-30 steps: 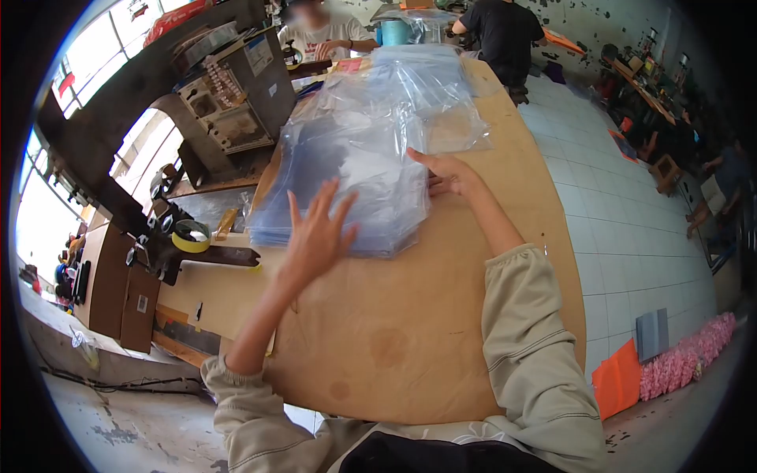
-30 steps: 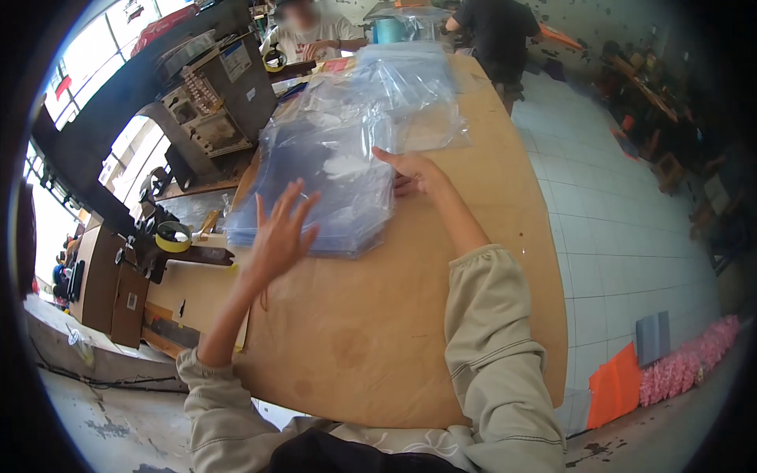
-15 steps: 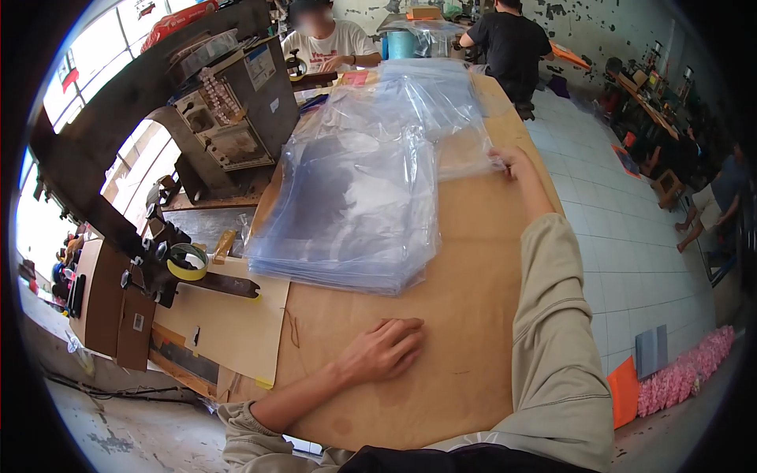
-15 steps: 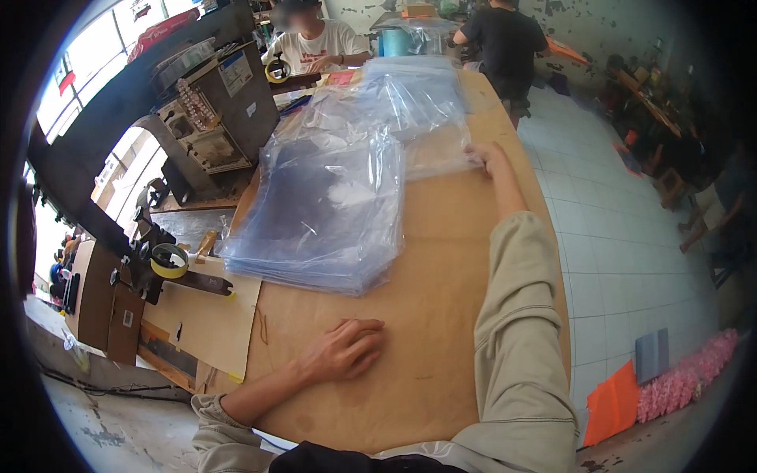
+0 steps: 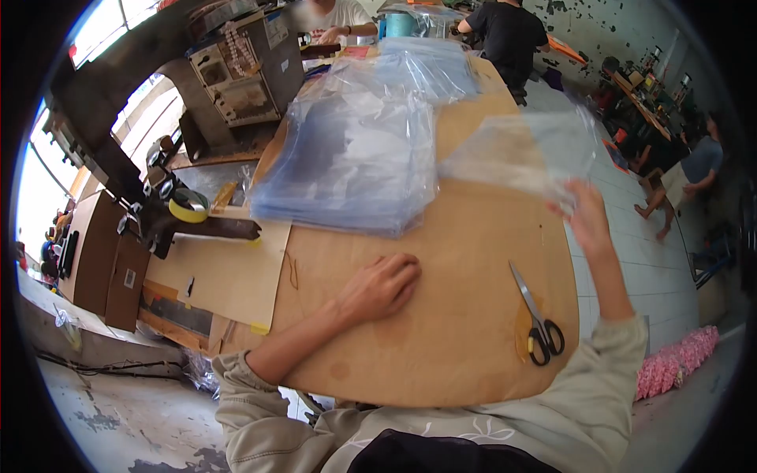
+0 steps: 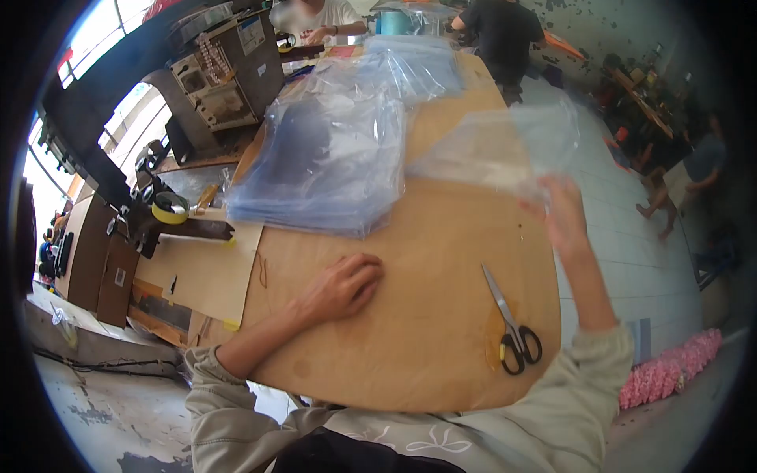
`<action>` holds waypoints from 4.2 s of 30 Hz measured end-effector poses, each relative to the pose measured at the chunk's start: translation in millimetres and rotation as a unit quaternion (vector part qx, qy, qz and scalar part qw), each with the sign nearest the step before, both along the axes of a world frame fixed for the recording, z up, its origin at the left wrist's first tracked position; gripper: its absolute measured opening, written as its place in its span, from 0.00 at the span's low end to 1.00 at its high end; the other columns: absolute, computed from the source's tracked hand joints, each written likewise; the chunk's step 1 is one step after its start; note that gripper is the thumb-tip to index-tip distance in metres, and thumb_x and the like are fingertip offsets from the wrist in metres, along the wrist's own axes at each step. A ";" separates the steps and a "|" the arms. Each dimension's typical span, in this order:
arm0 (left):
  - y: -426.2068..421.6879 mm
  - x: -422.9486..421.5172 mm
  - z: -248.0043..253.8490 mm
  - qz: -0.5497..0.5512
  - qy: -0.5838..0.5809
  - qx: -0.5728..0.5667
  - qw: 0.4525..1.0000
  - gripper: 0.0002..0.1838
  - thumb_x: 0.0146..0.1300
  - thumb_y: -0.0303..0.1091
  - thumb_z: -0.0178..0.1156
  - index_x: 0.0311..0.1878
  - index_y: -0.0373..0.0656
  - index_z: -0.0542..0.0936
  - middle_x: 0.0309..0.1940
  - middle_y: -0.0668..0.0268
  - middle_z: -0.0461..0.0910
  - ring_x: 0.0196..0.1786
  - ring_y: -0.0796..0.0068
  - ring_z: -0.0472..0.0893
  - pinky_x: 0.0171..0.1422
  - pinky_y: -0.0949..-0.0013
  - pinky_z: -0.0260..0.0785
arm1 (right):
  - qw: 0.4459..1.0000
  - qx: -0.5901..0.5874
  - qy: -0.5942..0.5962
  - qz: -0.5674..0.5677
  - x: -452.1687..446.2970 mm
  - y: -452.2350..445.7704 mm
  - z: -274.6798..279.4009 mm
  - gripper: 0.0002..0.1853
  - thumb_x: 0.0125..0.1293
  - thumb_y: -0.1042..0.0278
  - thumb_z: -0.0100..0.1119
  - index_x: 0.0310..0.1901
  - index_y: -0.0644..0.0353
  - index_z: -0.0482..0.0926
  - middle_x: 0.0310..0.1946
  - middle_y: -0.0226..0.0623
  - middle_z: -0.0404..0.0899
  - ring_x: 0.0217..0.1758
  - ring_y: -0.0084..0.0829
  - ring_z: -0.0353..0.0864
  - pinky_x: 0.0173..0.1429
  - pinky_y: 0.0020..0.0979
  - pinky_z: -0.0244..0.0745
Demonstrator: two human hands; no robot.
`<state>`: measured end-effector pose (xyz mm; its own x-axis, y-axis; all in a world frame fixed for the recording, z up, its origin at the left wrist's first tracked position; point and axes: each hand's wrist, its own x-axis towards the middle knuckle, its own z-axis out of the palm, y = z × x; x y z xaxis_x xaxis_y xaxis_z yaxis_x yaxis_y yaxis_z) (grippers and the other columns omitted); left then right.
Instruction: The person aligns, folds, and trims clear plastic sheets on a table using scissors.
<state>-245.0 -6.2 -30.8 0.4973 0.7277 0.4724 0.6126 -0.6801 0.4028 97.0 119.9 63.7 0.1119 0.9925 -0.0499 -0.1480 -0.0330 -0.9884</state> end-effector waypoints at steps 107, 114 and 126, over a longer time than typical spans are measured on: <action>-184.1 91.9 -6.5 -0.042 0.174 -0.038 0.983 0.32 0.57 0.44 0.54 0.66 0.53 0.64 0.68 0.59 0.57 0.70 0.56 0.57 0.69 0.42 0.51 | 0.900 0.173 -0.397 -0.048 21.7 -144.2 -64.9 0.10 0.67 0.74 0.46 0.45 0.67 0.75 0.45 0.38 0.78 0.52 0.28 0.74 0.58 0.27 0.65; -229.8 42.7 -3.5 0.160 -0.080 -0.047 0.983 0.24 0.57 0.40 0.59 0.54 0.38 0.73 0.46 0.57 0.75 0.44 0.64 0.74 0.49 0.67 0.67 | 0.788 0.141 -0.592 0.091 -33.1 -239.6 -54.1 0.15 0.60 0.72 0.57 0.49 0.61 0.75 0.55 0.40 0.74 0.57 0.40 0.73 0.60 0.35 0.66; -275.8 22.6 -50.5 0.060 -0.715 -0.474 0.510 0.17 0.66 0.33 0.52 0.56 0.35 0.71 0.46 0.65 0.76 0.48 0.78 0.75 0.50 0.73 0.70 | 0.795 0.126 -0.587 0.085 -28.9 -248.1 -84.1 0.17 0.63 0.69 0.54 0.54 0.59 0.72 0.61 0.37 0.69 0.64 0.41 0.66 0.68 0.40 0.56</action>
